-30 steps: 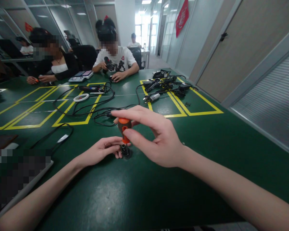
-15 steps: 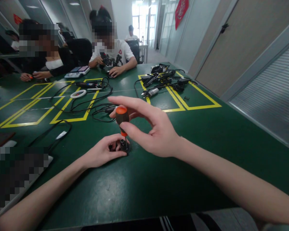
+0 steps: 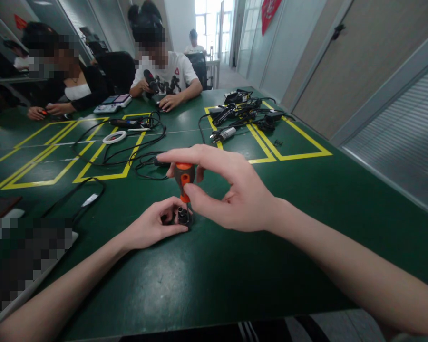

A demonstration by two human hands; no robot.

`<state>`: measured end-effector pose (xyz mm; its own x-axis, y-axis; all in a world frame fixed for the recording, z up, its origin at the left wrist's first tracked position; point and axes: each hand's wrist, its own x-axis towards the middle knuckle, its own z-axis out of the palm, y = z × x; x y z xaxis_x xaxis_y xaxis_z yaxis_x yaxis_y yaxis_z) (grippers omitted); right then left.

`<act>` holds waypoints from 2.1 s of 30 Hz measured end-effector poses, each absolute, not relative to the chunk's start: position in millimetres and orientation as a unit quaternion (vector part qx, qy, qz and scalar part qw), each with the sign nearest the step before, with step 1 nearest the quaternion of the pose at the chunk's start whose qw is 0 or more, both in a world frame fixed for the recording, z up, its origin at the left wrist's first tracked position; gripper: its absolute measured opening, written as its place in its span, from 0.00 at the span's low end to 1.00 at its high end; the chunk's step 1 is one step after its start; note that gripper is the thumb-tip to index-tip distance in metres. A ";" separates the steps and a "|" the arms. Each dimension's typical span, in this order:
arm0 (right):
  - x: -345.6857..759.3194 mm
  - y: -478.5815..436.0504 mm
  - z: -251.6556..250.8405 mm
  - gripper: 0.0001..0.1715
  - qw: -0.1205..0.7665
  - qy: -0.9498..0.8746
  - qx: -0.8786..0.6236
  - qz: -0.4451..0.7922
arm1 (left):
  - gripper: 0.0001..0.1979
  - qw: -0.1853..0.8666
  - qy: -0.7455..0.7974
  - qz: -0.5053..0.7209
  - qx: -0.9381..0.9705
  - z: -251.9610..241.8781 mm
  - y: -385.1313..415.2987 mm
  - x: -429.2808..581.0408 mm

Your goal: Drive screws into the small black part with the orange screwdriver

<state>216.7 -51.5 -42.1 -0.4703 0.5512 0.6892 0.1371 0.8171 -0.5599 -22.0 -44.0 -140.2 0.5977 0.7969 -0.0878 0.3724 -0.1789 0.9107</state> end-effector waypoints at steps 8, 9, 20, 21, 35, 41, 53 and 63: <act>217.6 -54.0 -31.8 0.17 0.463 -0.840 -0.230 0.165 | 0.17 0.479 0.388 0.229 0.753 -145.3 -41.7 -22.3; 217.9 -54.4 -30.8 0.17 0.460 -0.842 -0.228 0.165 | 0.17 0.480 0.387 0.226 0.754 -144.9 -41.6 -22.1; 215.0 -52.5 -40.7 0.28 0.412 -0.857 -0.211 0.226 | 0.17 0.473 0.374 0.203 0.771 -144.7 -40.3 -22.2; 214.2 -51.8 -42.4 0.29 0.417 -0.853 -0.216 0.227 | 0.18 0.474 0.379 0.209 0.767 -146.0 -40.3 -22.5; 208.6 -45.0 -58.6 0.40 0.453 -0.815 -0.234 0.274 | 0.19 0.492 0.388 0.269 0.731 -144.9 -40.6 -20.2; 204.3 -50.7 -60.5 0.44 0.470 -0.775 -0.280 0.316 | 0.20 0.482 0.390 0.280 0.733 -147.3 -40.3 -19.3; 197.7 -55.1 -59.0 0.01 0.416 -0.748 -0.303 0.419 | 0.15 0.462 0.377 0.283 0.752 -152.0 -39.4 -16.8; 198.8 -51.1 -59.8 0.02 0.421 -0.784 -0.317 0.329 | 0.16 0.477 0.388 0.276 0.739 -150.5 -38.2 -17.0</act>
<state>198.8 -51.1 -59.8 -0.4450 0.7737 0.4510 0.2200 0.5826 -0.7824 -17.0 -38.2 -150.5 0.5466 0.8365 0.0388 0.3098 -0.2450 0.9187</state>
